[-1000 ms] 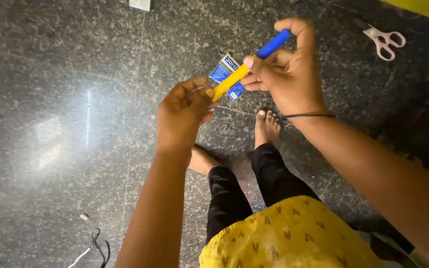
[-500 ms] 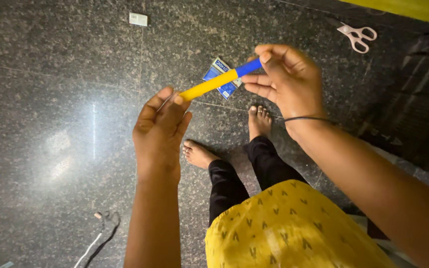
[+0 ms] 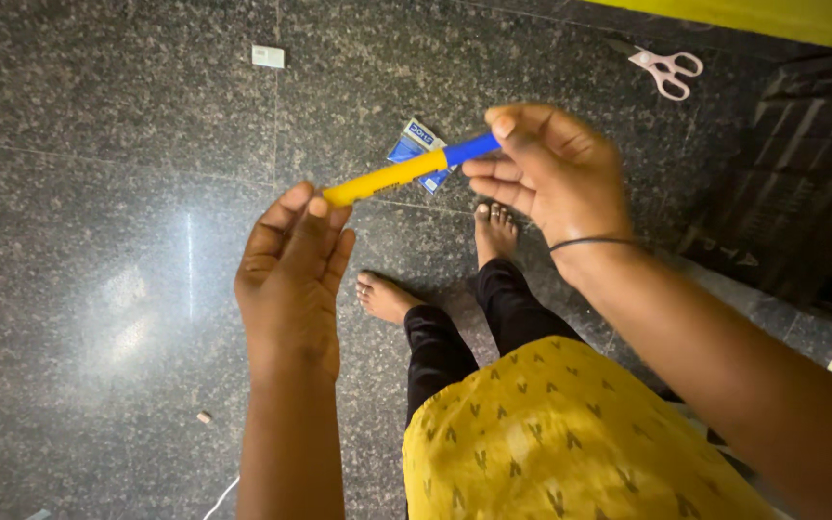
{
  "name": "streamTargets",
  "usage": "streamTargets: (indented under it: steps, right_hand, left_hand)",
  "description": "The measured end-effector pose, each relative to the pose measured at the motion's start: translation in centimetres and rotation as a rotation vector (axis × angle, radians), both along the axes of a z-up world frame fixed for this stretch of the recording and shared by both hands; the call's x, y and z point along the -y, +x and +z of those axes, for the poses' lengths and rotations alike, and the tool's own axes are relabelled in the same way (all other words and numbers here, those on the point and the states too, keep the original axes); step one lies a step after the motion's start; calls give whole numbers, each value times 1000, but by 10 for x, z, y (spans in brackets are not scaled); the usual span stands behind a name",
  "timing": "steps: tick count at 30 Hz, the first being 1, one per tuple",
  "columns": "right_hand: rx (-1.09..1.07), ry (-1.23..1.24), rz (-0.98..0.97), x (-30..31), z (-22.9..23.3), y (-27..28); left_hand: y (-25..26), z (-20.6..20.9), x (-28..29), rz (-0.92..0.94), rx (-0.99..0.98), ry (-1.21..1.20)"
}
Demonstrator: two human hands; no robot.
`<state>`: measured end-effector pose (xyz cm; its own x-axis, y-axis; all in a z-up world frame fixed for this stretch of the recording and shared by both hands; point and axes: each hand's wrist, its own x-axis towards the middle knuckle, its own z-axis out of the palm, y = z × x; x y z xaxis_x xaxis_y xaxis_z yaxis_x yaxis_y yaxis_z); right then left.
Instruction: The person picks up a yellow highlighter and a package of color pens from the floor, places the highlighter on a desk shelf, and then picks up the package to put pens back inside.
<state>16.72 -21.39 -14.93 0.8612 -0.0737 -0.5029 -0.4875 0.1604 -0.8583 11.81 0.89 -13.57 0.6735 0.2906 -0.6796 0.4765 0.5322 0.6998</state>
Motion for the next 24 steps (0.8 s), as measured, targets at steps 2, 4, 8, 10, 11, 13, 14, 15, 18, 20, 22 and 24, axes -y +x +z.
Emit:
streamTargets:
  steps: [2,4,8,10,11,13,14,15,18,20,22,24]
  right_hand:
    - [57,8,21,4,8,-1]
    - [90,35,32,11,17,-4]
    - [86,3,17,20,35,-10]
    - [75,-13,4,21,42,-13]
    - [75,8,-2,22,46,-15]
    - [65,50,-20,25,51,-16]
    - [55,70,-33,26,53,-18]
    - [45,89,-45,27,56,-20]
    - [46,127,-57,32,64,-23]
    - [43,118,-74,34,70,-25]
    - [46,132,-91,37,77,-26]
    - [50,169,-108,39,84,-28]
  left_hand:
    - [-2,7,1,-10,15,-4]
    - [-4,16,4,-31,45,-16]
    - [-7,33,12,-48,-9,13]
    - [-12,42,16,-45,-32,20]
    - [-12,46,18,-35,-33,5]
    - [-16,53,20,-16,-50,-24]
    - [-17,55,20,-15,-36,-36]
    - [-17,57,21,-14,-23,-48]
    - [-19,67,23,-27,-8,-59]
    - [-18,74,24,-45,-6,-51]
    - [-17,82,25,-68,-11,-34]
    - [-16,91,26,-78,19,-48]
